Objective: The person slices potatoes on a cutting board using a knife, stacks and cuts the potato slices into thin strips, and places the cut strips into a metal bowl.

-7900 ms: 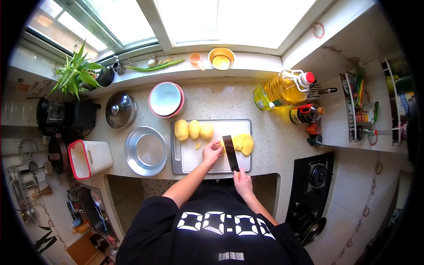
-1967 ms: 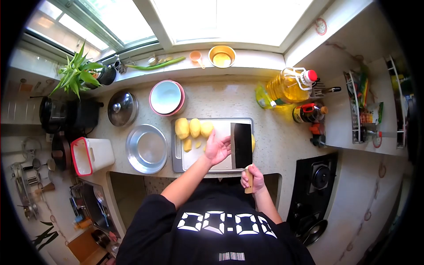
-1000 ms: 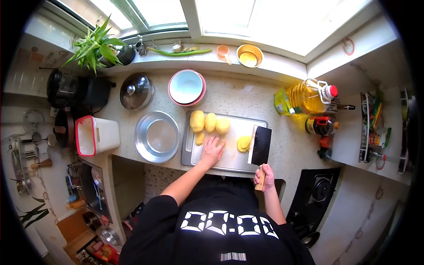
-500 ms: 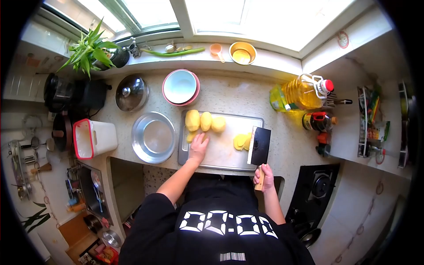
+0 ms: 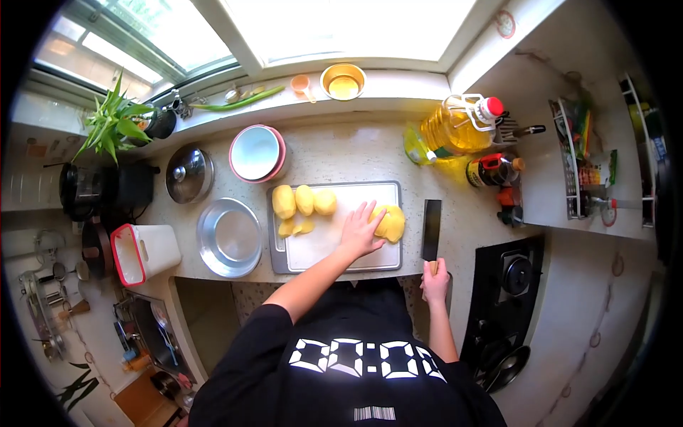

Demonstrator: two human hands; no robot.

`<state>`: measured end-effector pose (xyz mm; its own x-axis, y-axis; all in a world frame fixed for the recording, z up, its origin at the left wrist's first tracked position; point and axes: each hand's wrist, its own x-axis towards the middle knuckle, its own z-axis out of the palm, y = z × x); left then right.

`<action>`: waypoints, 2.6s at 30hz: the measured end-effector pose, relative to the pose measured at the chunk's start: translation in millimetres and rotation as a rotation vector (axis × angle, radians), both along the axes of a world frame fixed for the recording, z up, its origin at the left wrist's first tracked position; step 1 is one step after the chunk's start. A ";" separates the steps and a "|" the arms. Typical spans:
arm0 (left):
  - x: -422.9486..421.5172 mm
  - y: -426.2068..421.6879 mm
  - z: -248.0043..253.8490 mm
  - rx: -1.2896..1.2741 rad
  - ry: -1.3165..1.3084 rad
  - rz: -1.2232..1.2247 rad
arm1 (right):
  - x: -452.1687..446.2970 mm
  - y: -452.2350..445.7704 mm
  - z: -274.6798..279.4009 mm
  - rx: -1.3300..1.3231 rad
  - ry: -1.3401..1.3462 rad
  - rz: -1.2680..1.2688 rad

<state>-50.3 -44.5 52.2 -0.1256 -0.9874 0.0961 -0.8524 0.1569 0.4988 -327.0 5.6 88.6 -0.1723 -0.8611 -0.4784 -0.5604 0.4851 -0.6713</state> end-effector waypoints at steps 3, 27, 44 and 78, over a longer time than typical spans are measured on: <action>-8.6 -11.6 -4.7 0.066 -0.118 -0.053 | -7.3 6.3 -12.8 -0.348 0.442 0.192; 13.3 24.7 -47.4 0.197 0.168 0.290 | -15.9 -7.4 -96.9 -0.405 0.623 0.195; -17.3 12.8 -51.4 0.348 0.355 0.808 | 70.3 -58.8 -102.5 -0.108 0.119 0.163; 15.8 17.9 -53.5 0.534 1.017 0.703 | 136.1 -70.9 -81.6 -0.374 0.249 0.346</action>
<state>-34.5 -26.6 -1.3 0.3150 -0.7584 -0.5706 0.1109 -0.5677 0.8157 -190.9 -65.3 7.0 0.0817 -0.9905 -0.1108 -0.8077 -0.0007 -0.5895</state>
